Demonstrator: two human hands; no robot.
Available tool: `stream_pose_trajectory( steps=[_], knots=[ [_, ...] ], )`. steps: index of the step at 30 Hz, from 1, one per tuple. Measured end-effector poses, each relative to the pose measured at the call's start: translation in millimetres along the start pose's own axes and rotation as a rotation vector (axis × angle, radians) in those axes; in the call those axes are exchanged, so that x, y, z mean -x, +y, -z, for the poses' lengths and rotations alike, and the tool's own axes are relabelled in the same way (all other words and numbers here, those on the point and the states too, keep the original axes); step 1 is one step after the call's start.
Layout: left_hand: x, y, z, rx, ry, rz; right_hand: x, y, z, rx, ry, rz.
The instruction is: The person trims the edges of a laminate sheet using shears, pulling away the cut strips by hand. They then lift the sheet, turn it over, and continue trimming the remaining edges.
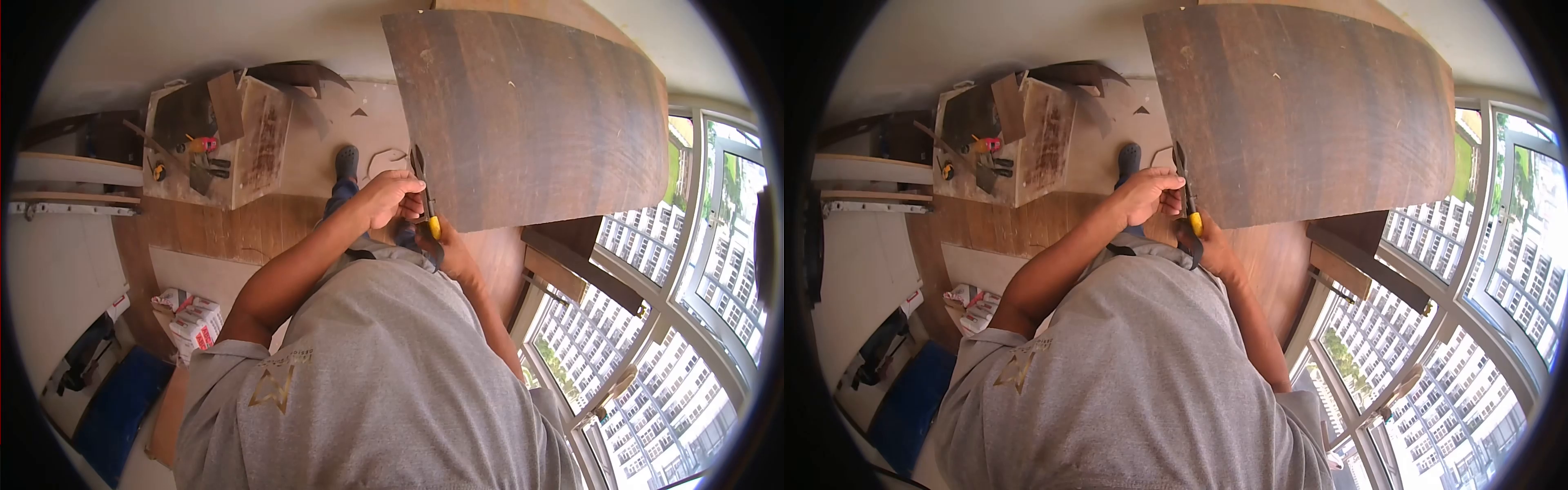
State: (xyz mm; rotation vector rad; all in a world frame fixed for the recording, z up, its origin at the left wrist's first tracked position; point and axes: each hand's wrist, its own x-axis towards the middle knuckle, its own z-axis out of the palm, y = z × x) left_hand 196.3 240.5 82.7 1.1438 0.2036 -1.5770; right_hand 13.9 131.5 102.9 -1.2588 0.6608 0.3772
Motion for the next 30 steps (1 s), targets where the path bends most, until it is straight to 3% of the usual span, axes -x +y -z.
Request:
stream_pose_trajectory(
  steps=[2,9,14,26,30],
  knots=[
    [1,0,-1,0.036,-0.010,0.011,-1,5,-6,0.062,0.070,0.128],
    [5,4,-5,0.008,0.024,0.002,1,2,-8,0.147,0.089,0.135],
    [8,6,-7,-0.020,0.042,-0.005,-2,9,-8,0.196,0.125,0.274],
    [5,7,-3,0.047,0.012,-0.021,-12,-3,-4,0.178,0.071,0.143],
    [6,6,-3,0.068,-0.016,0.004,-12,1,-9,0.215,0.087,0.279]
  ],
)
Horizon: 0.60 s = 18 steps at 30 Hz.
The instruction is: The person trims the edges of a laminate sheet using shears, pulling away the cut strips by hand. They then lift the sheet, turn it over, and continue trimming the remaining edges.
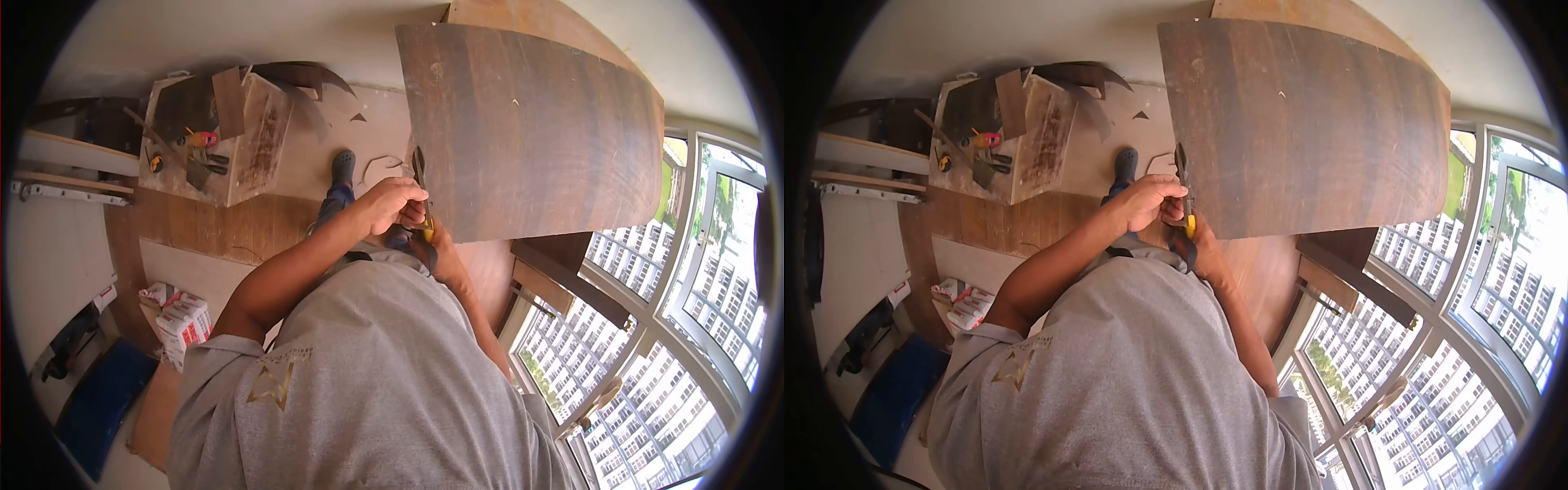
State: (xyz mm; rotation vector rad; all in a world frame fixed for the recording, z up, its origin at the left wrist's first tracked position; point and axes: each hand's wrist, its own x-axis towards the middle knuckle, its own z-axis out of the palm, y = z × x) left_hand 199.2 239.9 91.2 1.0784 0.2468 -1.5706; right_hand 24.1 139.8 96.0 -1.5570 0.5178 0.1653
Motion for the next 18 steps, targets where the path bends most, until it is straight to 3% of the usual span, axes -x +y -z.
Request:
stream_pose_trajectory(
  steps=[3,5,7,8,10,18],
  knots=[
    [1,1,-1,-0.016,0.007,-0.001,-1,16,-4,-0.085,0.046,-0.001],
    [4,6,2,-0.032,-0.002,0.001,-2,19,-3,0.013,0.057,0.000],
    [3,25,7,-0.341,0.014,0.042,-2,14,0,0.026,0.038,-0.034],
    [-6,28,13,-0.341,0.014,0.039,-2,12,1,0.038,0.021,-0.070],
    [-24,34,22,-0.286,0.319,-0.405,-1,10,-5,0.011,0.055,-0.032],
    [-49,47,25,-0.342,0.309,-0.370,2,-20,-4,-0.001,0.080,-0.055]
  ],
)
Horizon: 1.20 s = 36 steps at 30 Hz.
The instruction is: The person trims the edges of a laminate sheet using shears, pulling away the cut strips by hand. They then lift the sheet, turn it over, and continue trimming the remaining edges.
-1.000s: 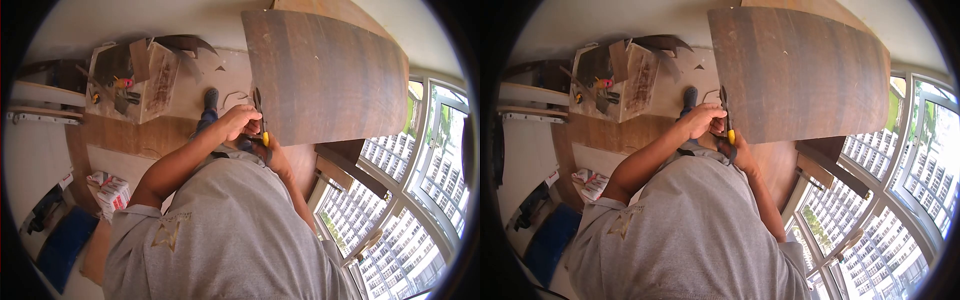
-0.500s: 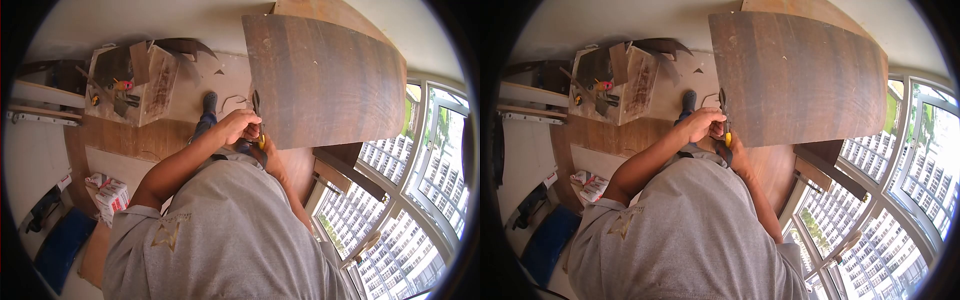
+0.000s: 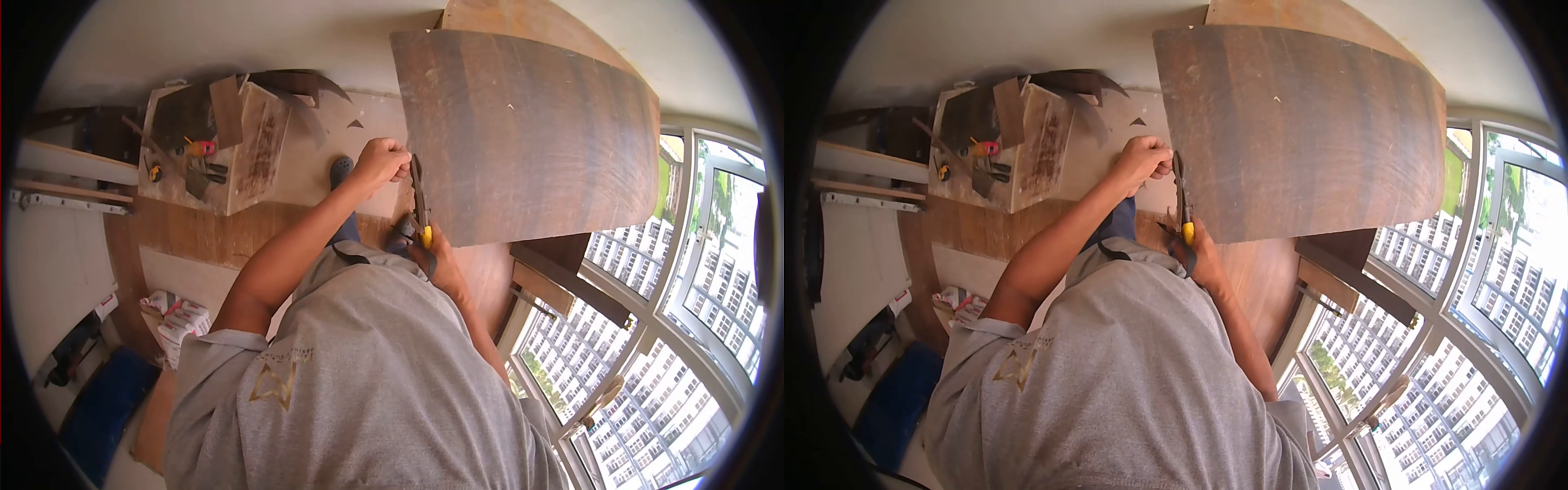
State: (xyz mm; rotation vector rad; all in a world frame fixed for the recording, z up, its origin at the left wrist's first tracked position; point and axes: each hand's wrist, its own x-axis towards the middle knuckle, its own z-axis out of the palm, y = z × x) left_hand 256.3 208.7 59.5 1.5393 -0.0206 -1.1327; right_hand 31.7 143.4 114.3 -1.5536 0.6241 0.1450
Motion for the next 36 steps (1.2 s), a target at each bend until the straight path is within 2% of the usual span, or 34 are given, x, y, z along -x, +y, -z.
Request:
stream_pose_trajectory(
  steps=[3,6,8,10,14,16,19,23,27,30,32,36],
  knots=[
    [1,-2,0,0.014,0.005,-0.015,0,-3,-1,-0.010,0.017,0.043],
    [1,1,-3,0.009,0.009,-0.029,-1,-4,3,0.110,-0.002,-0.047],
    [-1,6,-1,-0.006,0.016,-0.042,-2,-6,3,0.101,0.007,0.002],
    [-8,29,6,0.112,0.124,0.017,-4,0,5,0.109,-0.002,-0.007],
    [-43,60,16,0.089,0.095,-0.074,-3,14,2,0.142,0.028,0.006],
    [-53,68,20,-0.194,-0.022,-0.079,-6,14,2,0.113,0.019,-0.012],
    [-50,70,20,-0.287,0.005,-0.113,-10,18,0,0.049,0.000,-0.045],
    [-53,69,25,-0.296,-0.037,-0.072,-13,19,-2,-0.075,-0.002,-0.084],
    [-55,70,28,-0.262,-0.083,-0.028,-14,6,-2,-0.045,0.015,-0.090],
    [-53,74,27,-0.280,-0.079,-0.035,-19,-3,-1,-0.080,-0.047,-0.078],
    [-52,72,27,-0.301,-0.077,-0.046,-18,-6,-3,0.018,0.003,-0.034],
    [-56,70,27,-0.285,-0.065,-0.047,-13,10,-8,-0.005,0.054,-0.037]
  ],
)
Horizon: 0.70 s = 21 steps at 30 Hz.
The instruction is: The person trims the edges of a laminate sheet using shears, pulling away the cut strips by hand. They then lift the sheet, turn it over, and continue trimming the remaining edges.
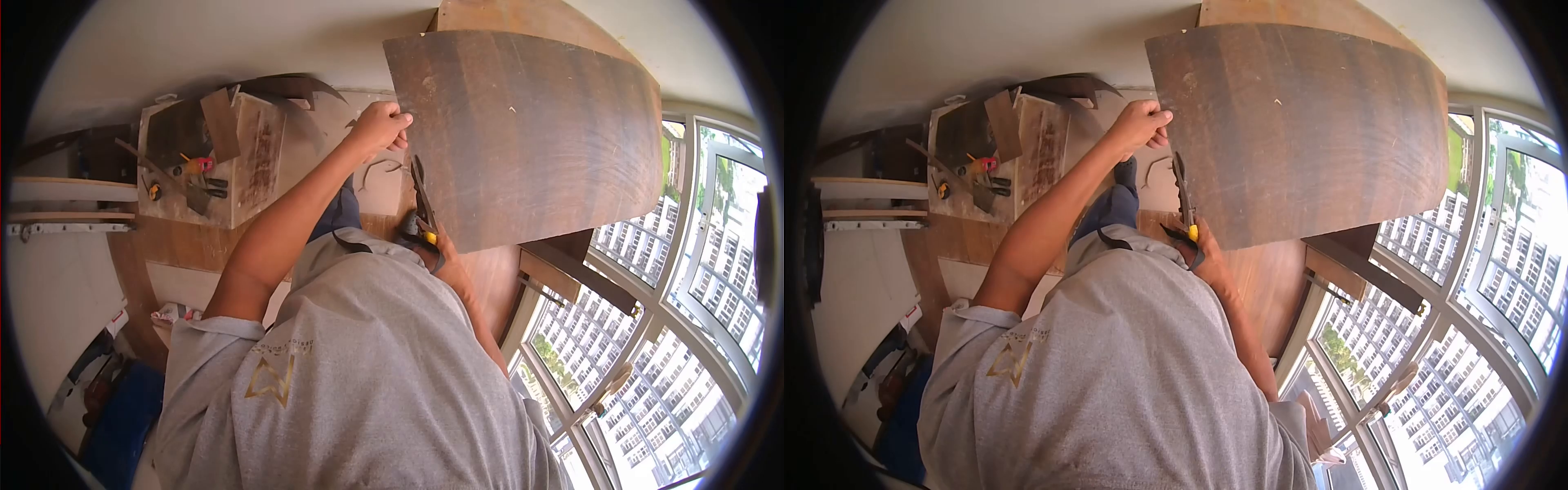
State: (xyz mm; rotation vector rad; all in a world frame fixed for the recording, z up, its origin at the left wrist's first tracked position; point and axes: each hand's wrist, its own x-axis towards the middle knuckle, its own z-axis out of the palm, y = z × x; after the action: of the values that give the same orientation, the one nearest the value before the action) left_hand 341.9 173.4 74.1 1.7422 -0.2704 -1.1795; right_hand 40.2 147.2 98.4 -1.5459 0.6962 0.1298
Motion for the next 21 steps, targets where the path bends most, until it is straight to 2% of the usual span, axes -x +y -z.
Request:
stream_pose_trajectory(
  steps=[3,9,11,12,18,21],
  knots=[
    [-1,-2,0,0.014,-0.004,0.010,1,-1,2,0.102,0.035,-0.005],
    [0,-1,-1,0.042,-0.015,0.017,-1,-17,0,-0.063,0.036,-0.045],
    [3,-3,0,0.055,-0.023,0.032,-10,-12,6,-0.129,-0.099,-0.094],
    [2,-1,1,0.041,-0.029,0.024,-12,-18,5,-0.130,-0.092,-0.093],
    [0,0,3,0.053,-0.061,0.028,-14,-48,5,-0.058,-0.079,-0.076],
    [-5,-6,4,0.081,-0.074,0.033,-11,-50,-1,0.113,-0.016,-0.099]
  ],
)
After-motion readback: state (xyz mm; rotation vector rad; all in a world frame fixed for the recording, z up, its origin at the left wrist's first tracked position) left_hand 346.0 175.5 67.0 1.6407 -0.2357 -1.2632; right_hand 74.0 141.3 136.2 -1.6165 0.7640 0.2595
